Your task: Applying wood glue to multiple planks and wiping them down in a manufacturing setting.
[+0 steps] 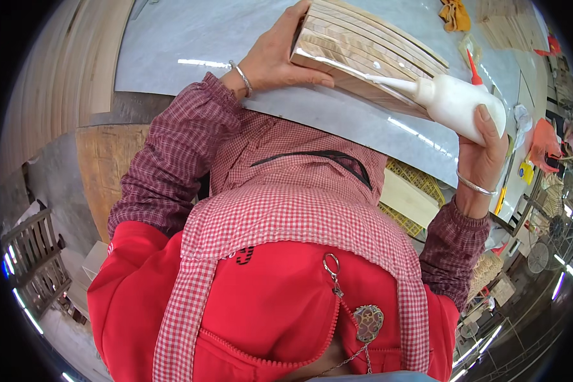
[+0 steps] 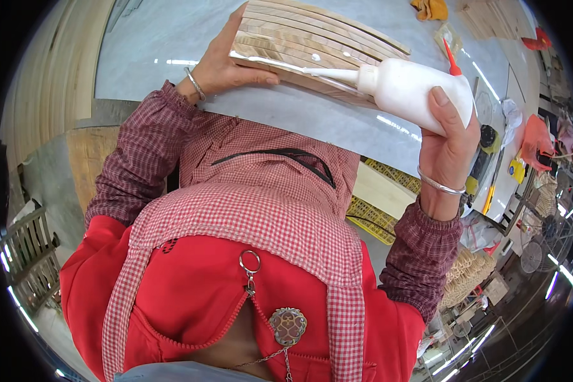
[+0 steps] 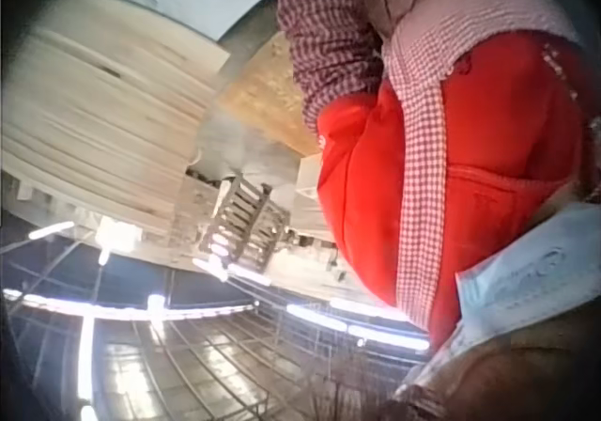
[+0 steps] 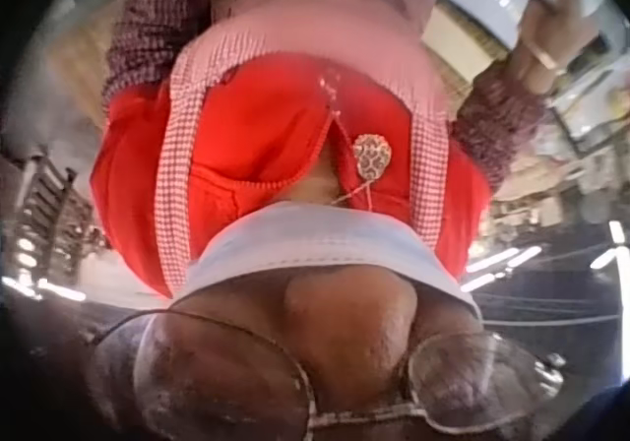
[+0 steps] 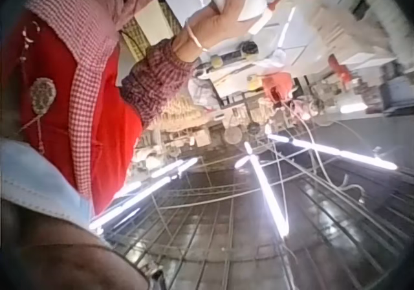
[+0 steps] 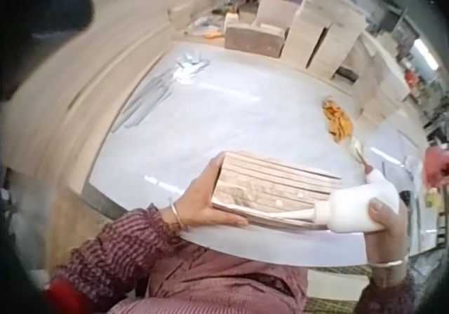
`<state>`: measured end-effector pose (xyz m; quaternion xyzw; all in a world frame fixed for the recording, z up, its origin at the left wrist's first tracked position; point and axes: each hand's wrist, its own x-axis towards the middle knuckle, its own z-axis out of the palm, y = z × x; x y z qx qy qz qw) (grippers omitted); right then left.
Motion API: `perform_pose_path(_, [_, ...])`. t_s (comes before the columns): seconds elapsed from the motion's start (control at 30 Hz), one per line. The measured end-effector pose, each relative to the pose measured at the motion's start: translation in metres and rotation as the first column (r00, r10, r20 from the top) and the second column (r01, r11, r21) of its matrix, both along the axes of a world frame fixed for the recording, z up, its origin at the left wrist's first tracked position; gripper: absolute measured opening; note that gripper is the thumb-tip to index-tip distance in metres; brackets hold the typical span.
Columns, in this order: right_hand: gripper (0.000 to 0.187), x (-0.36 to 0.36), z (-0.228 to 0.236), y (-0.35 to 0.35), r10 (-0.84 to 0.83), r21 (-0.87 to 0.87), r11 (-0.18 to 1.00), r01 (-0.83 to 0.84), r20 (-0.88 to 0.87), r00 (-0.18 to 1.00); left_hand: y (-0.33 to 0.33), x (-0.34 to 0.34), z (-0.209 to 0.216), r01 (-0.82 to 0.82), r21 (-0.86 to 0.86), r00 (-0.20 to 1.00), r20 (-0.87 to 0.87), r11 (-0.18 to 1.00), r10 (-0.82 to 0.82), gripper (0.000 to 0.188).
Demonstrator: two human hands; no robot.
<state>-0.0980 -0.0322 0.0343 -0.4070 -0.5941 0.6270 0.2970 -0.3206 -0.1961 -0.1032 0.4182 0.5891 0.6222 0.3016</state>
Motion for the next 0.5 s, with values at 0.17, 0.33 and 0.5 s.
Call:
perform_pose_path(0.17, [0.04,0.024,0.0,0.01,-0.003,0.031,1.0,0.002,0.03,1.0,0.0,0.0,-0.005,-0.007,0.011,1.0,-0.001,1.0,0.007,0.107])
perform_pose_path(0.33, [0.043,0.053,0.0,0.021,-0.098,0.041,0.994,0.097,0.018,0.995,-0.003,-0.001,-0.004,-0.074,-0.078,0.974,-0.221,0.994,0.055,0.106])
perform_pose_path(0.5, [0.041,0.08,0.002,0.029,-0.153,0.073,0.986,0.151,0.031,0.988,-0.002,-0.001,-0.008,-0.073,-0.043,0.967,-0.249,0.996,0.06,0.104])
